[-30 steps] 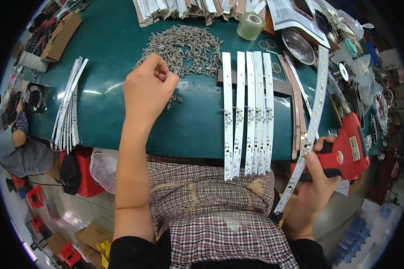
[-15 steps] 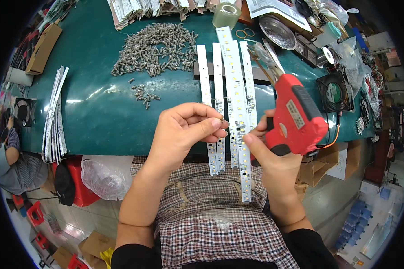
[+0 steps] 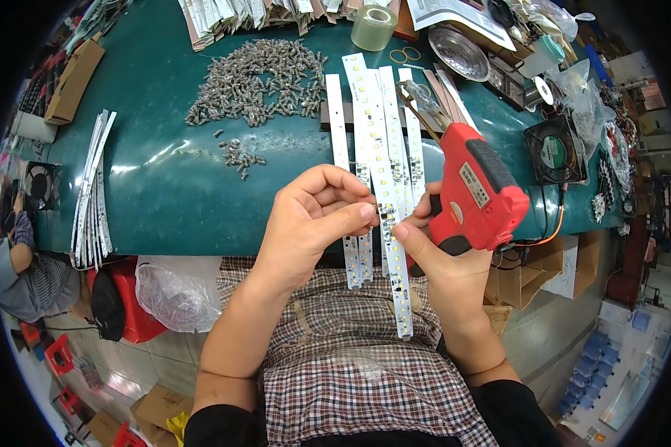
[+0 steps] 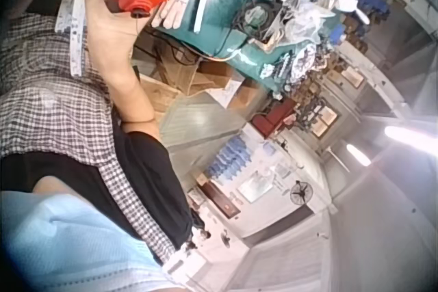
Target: The person empties rubber bands from a metal bowl into a container, hands the bowl away, and places electronic components onto LED strips before soldering them using a soldering iron.
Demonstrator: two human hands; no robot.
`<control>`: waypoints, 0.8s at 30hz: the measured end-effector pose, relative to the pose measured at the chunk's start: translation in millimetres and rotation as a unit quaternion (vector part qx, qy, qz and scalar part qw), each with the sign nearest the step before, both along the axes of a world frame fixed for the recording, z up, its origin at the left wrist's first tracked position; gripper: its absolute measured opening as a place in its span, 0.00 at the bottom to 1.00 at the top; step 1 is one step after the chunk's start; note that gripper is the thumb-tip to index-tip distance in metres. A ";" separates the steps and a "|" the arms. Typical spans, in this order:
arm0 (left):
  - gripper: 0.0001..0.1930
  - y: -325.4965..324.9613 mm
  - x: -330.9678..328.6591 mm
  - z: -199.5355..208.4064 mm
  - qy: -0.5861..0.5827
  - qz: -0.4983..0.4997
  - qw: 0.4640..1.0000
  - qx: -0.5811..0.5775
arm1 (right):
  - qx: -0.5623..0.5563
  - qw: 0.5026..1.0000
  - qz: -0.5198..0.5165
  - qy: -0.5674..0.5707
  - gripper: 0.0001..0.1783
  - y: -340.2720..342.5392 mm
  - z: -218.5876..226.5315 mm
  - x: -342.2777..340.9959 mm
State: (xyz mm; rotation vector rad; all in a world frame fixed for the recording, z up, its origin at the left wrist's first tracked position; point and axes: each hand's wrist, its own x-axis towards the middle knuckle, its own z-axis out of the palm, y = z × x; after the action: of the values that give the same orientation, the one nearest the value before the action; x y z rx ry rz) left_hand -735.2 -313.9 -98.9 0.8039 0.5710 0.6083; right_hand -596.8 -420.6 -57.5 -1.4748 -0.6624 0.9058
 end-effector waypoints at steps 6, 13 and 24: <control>0.12 -0.7 0.9 1.1 -0.004 0.003 1.000 -0.010 | 0.005 1.000 0.005 -0.001 0.27 -1.5 -0.2 0.7; 0.13 -1.3 1.9 0.3 -0.001 0.005 1.000 -0.019 | 0.002 1.000 0.003 0.006 0.27 -2.9 -1.8 1.2; 0.13 -6.7 4.9 0.9 0.038 0.034 0.998 0.024 | 0.002 0.999 0.018 -0.036 0.26 -5.5 -5.6 -4.1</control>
State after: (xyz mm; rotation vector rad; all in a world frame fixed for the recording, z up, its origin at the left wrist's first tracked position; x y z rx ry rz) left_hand -730.3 -320.6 -98.0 0.8573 0.6586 0.6582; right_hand -600.9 -426.2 -63.1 -1.5026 -0.7453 0.8820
